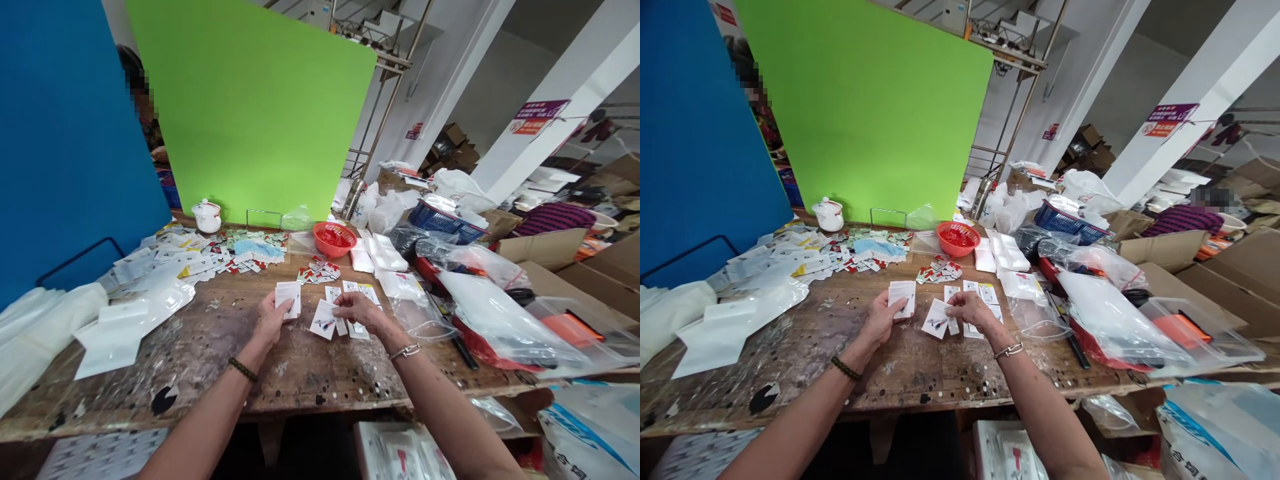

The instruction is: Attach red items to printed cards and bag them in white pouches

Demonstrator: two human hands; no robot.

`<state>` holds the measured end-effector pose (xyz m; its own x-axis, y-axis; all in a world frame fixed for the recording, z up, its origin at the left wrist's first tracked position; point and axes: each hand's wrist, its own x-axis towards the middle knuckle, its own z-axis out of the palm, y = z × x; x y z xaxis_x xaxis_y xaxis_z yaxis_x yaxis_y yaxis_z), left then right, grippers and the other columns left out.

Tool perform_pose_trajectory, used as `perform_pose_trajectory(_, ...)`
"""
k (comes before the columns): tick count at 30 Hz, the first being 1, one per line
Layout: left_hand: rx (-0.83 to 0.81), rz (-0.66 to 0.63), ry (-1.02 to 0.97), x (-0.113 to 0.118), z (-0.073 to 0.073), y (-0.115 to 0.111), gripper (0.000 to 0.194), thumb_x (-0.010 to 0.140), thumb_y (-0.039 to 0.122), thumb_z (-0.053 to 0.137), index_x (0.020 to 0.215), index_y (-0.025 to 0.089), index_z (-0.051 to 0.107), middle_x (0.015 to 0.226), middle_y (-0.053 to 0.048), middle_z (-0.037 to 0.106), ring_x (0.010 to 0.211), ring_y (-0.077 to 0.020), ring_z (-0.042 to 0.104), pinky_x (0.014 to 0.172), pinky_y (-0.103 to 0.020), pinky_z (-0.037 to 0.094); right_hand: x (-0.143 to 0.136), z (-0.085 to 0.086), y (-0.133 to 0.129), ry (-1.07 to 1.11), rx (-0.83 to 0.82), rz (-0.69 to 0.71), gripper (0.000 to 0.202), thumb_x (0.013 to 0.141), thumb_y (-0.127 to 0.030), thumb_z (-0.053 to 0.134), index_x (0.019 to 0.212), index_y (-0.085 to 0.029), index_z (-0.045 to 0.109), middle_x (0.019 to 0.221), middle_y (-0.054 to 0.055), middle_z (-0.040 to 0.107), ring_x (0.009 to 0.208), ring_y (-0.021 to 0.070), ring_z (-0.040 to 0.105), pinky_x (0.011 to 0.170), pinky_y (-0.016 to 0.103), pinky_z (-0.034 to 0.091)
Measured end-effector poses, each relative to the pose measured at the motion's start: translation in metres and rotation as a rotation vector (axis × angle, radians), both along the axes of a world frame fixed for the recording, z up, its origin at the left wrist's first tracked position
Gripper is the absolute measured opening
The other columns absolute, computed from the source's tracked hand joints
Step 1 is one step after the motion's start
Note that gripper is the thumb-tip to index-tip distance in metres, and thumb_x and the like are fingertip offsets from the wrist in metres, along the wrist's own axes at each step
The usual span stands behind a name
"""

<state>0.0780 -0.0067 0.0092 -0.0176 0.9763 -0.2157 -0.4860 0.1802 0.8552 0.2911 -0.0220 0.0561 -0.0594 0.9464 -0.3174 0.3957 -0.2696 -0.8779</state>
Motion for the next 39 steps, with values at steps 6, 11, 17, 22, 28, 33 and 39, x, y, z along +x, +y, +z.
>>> perform_pose_trajectory(6, 0.047, -0.188, 0.050, 0.010, -0.003, -0.008, 0.045, 0.049, 0.025, 0.081, 0.088, 0.012, 0.065, 0.074, -0.006, 0.072, 0.053, -0.0160, 0.062, 0.049, -0.027, 0.051, 0.008, -0.005, -0.010, 0.019, -0.061, 0.003, 0.018, 0.065, -0.029, 0.068, 0.062, -0.017, 0.056, 0.045, -0.008, 0.044, 0.039, 0.0040, 0.033, 0.039, 0.019, 0.021)
perform_pose_trajectory(11, 0.094, -0.430, 0.151, 0.018, -0.001, -0.019, 0.042, 0.051, 0.025, 0.080, 0.090, 0.011, 0.069, 0.079, -0.006, 0.074, 0.057, -0.0138, 0.061, 0.051, -0.023, 0.046, 0.001, -0.012, -0.013, 0.152, -0.112, 0.005, 0.022, 0.068, -0.032, 0.070, 0.066, -0.017, 0.053, 0.046, -0.008, 0.048, 0.041, 0.0046, 0.042, 0.040, 0.016, 0.029)
perform_pose_trajectory(17, 0.137, -0.515, 0.159, 0.016, 0.001, -0.022, 0.039, 0.053, 0.026, 0.079, 0.088, 0.011, 0.069, 0.076, -0.005, 0.073, 0.058, -0.0139, 0.059, 0.054, -0.023, 0.044, -0.008, -0.022, -0.018, 0.417, -0.101, -0.139, 0.020, 0.071, -0.028, 0.071, 0.080, -0.017, 0.058, 0.051, -0.008, 0.053, 0.038, 0.0037, 0.043, 0.037, 0.014, 0.033)
perform_pose_trajectory(22, 0.138, -0.503, 0.162, 0.015, 0.000, -0.022, 0.041, 0.053, 0.027, 0.078, 0.090, 0.011, 0.069, 0.078, -0.005, 0.073, 0.059, -0.0140, 0.059, 0.056, -0.024, 0.044, -0.011, -0.022, -0.022, 0.574, -0.025, -0.333, 0.024, 0.074, -0.023, 0.071, 0.093, -0.018, 0.058, 0.056, -0.007, 0.056, 0.041, 0.0052, 0.049, 0.039, 0.016, 0.040)
perform_pose_trajectory(28, 0.201, -0.526, 0.213, 0.014, -0.003, -0.022, 0.035, 0.057, 0.031, 0.076, 0.086, 0.012, 0.069, 0.076, -0.003, 0.071, 0.060, -0.0129, 0.057, 0.058, -0.023, 0.042, 0.002, -0.008, -0.025, 0.732, 0.006, -0.262, 0.034, 0.059, -0.028, 0.084, 0.082, -0.016, 0.062, 0.056, -0.007, 0.055, 0.044, 0.0047, 0.049, 0.042, 0.017, 0.039)
perform_pose_trajectory(33, 0.330, -0.557, 0.312, 0.015, -0.004, -0.024, 0.028, 0.066, 0.033, 0.073, 0.085, 0.012, 0.068, 0.071, -0.002, 0.067, 0.060, -0.0111, 0.053, 0.057, -0.022, 0.039, 0.000, -0.008, -0.028, 0.682, 0.004, -0.179, 0.035, 0.053, -0.033, 0.087, 0.065, -0.013, 0.062, 0.061, -0.003, 0.060, 0.055, 0.0058, 0.053, 0.054, 0.018, 0.042)
perform_pose_trajectory(39, 0.344, -0.594, 0.283, 0.013, -0.001, -0.027, 0.027, 0.067, 0.033, 0.073, 0.085, 0.014, 0.070, 0.075, -0.003, 0.069, 0.063, -0.0126, 0.057, 0.061, -0.022, 0.043, -0.005, -0.012, -0.027, 0.715, -0.079, -0.270, 0.037, 0.052, -0.035, 0.086, 0.072, -0.017, 0.060, 0.068, -0.002, 0.063, 0.060, 0.0104, 0.058, 0.058, 0.023, 0.047)
